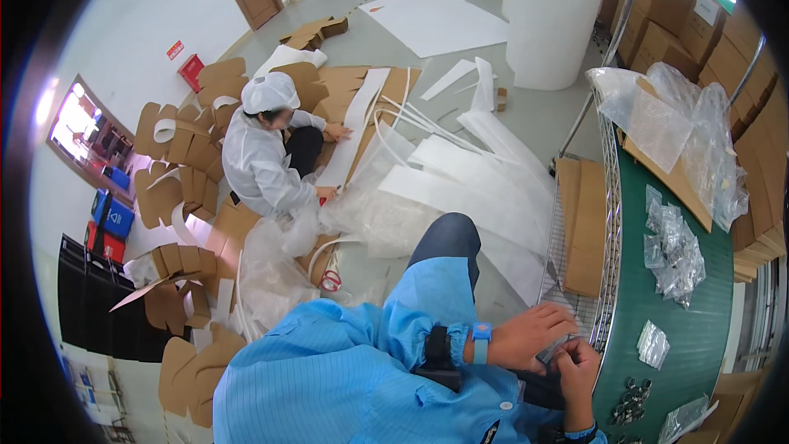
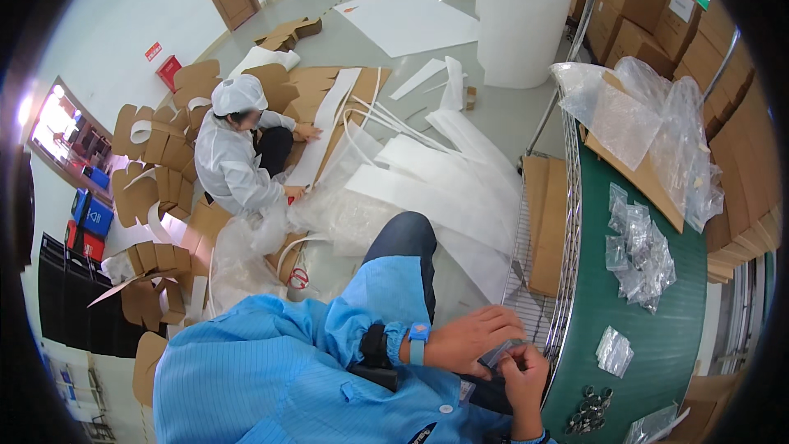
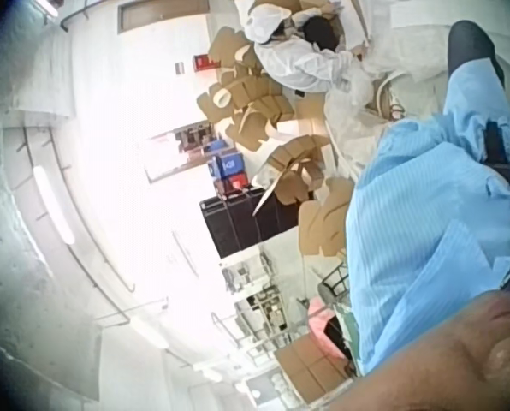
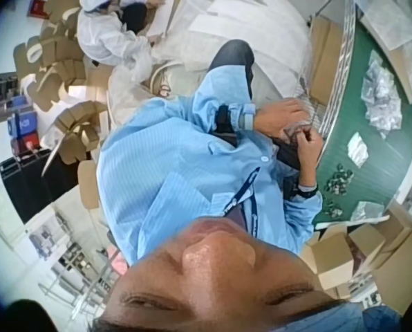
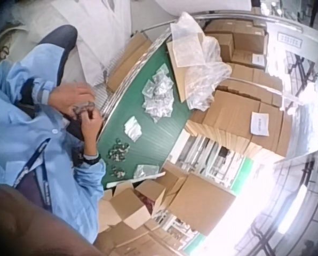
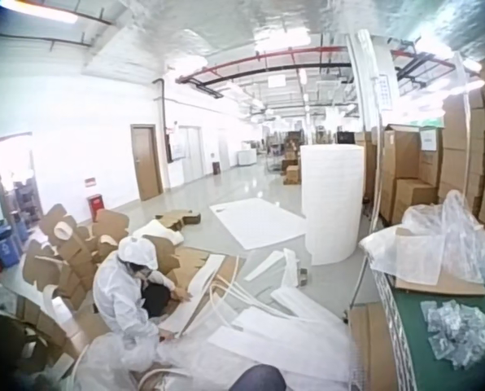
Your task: Placing small metal clips into plastic bags.
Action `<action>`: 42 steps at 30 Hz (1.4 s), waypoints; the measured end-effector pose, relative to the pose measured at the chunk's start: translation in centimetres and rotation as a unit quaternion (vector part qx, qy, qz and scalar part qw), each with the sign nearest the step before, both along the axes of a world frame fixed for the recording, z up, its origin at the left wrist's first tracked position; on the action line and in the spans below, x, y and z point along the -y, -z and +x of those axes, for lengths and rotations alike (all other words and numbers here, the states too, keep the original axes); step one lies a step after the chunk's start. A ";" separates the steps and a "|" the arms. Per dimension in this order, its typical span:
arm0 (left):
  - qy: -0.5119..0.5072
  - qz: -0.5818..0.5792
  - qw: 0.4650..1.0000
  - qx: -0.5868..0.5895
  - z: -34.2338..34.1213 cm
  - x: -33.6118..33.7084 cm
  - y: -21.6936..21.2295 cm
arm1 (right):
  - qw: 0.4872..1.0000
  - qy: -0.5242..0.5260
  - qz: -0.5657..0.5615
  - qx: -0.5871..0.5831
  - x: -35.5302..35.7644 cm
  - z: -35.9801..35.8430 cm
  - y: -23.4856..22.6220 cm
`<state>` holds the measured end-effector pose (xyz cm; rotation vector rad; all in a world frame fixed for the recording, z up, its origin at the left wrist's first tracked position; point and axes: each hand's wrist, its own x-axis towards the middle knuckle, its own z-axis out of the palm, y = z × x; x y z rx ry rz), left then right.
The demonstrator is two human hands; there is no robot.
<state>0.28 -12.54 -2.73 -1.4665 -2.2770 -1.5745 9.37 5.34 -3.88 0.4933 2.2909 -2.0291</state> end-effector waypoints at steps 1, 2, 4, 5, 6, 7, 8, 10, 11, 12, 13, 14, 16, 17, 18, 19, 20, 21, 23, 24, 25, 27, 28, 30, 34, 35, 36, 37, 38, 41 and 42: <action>0.000 0.000 1.000 0.001 0.2 -0.2 0.6 | 1.000 0.000 0.000 0.001 0.1 0.0 -0.1; 0.005 -0.010 1.000 0.009 0.3 -0.2 1.1 | 0.999 0.000 -0.036 -0.003 0.6 -0.2 -0.7; 0.009 -0.021 1.000 0.019 0.6 -0.3 2.1 | 0.997 -0.001 -0.072 -0.007 0.8 -0.1 -0.8; 0.015 -0.027 0.999 0.025 0.6 -0.2 1.9 | 0.999 0.006 -0.052 -0.010 0.6 -0.1 -0.5; 0.020 -0.033 0.999 0.032 0.5 -0.1 1.7 | 0.999 0.012 -0.031 -0.014 0.4 0.0 -0.2; 0.021 -0.034 0.999 0.032 0.4 -0.1 1.6 | 0.999 0.013 -0.032 -0.014 0.3 0.0 0.0; 0.026 -0.037 0.998 0.046 0.3 -0.1 1.5 | 1.000 0.013 0.001 -0.013 0.1 0.1 0.3; 0.030 -0.039 0.997 0.059 0.3 0.1 1.6 | 0.999 0.014 0.034 -0.013 0.1 0.0 0.7; 0.022 -0.048 0.997 0.053 0.4 0.1 2.0 | 0.998 0.009 0.057 -0.015 0.1 0.0 0.9; 0.014 -0.058 0.997 0.048 0.4 0.1 2.3 | 0.997 0.003 0.080 -0.018 0.0 -0.1 0.8; 0.012 -0.056 0.997 0.049 0.4 0.1 2.7 | 0.997 0.001 0.081 -0.017 0.0 0.0 0.7; 0.010 -0.071 0.996 0.043 0.3 0.1 3.0 | 0.993 0.012 0.118 -0.018 0.5 -0.2 0.2; 0.007 -0.086 0.996 0.037 0.2 0.2 3.4 | 0.988 0.021 0.155 -0.018 1.4 -0.4 -0.5; -0.003 -0.094 0.995 0.035 0.1 0.1 3.5 | 0.987 0.044 0.150 -0.042 1.8 -0.5 -0.8; -0.012 -0.102 0.994 0.033 0.1 0.0 3.6 | 0.985 0.066 0.144 -0.065 2.0 -0.5 -1.0; -0.012 -0.102 0.994 0.033 0.0 0.0 3.7 | 0.985 0.066 0.144 -0.066 1.8 -0.5 -1.2; -0.015 -0.107 0.994 0.026 0.0 0.1 3.6 | 0.977 0.005 0.188 -0.103 1.6 -0.4 -1.6; -0.018 -0.112 0.993 0.019 0.1 0.2 3.5 | 0.961 -0.056 0.230 -0.141 1.5 -0.4 -1.7; -0.011 -0.135 0.991 0.021 0.3 0.2 3.0 | 0.963 -0.072 0.221 -0.139 1.6 -0.4 -1.7; -0.003 -0.156 0.987 0.023 0.4 0.1 2.8 | 0.964 -0.087 0.213 -0.136 1.7 -0.4 -1.7; -0.004 -0.157 0.987 0.023 0.5 0.2 2.9 | 0.964 -0.087 0.212 -0.137 1.6 -0.3 -1.4; -0.013 -0.128 0.991 0.034 0.6 0.3 3.3 | 0.979 -0.067 0.149 -0.120 1.6 -0.2 -1.0; -0.014 -0.128 0.991 0.034 0.7 0.2 3.5 | 0.979 -0.067 0.148 -0.120 1.5 0.0 -1.1; -0.018 -0.091 0.995 0.041 0.6 -0.1 3.6 | 0.999 -0.024 0.013 0.044 1.6 0.5 -2.3; -0.013 -0.087 0.991 0.103 0.6 -0.7 3.7 | 0.995 -0.069 0.077 -0.013 1.4 0.0 -1.7; -0.016 -0.069 0.992 0.104 0.2 0.0 3.7 | 0.984 -0.116 0.124 -0.046 1.2 -0.5 -1.0; -0.024 -0.086 0.982 0.168 0.0 0.9 2.8 | 0.985 -0.123 0.111 -0.058 1.6 -1.0 -1.1; -0.038 -0.106 0.989 0.091 -0.4 1.3 3.3 | 0.987 -0.109 0.098 -0.069 1.8 -0.6 -2.0; -0.052 -0.111 0.982 0.142 -0.7 1.4 3.1 | 0.987 -0.104 0.087 -0.085 2.0 -1.5 -3.8; -0.028 -0.127 0.974 0.186 -1.5 0.7 2.2 | 0.963 0.014 0.239 -0.125 -1.6 -0.6 -4.9; -0.014 -0.129 0.973 0.191 -1.6 0.7 2.0 | 0.947 0.052 0.291 -0.123 -3.4 -0.1 -5.6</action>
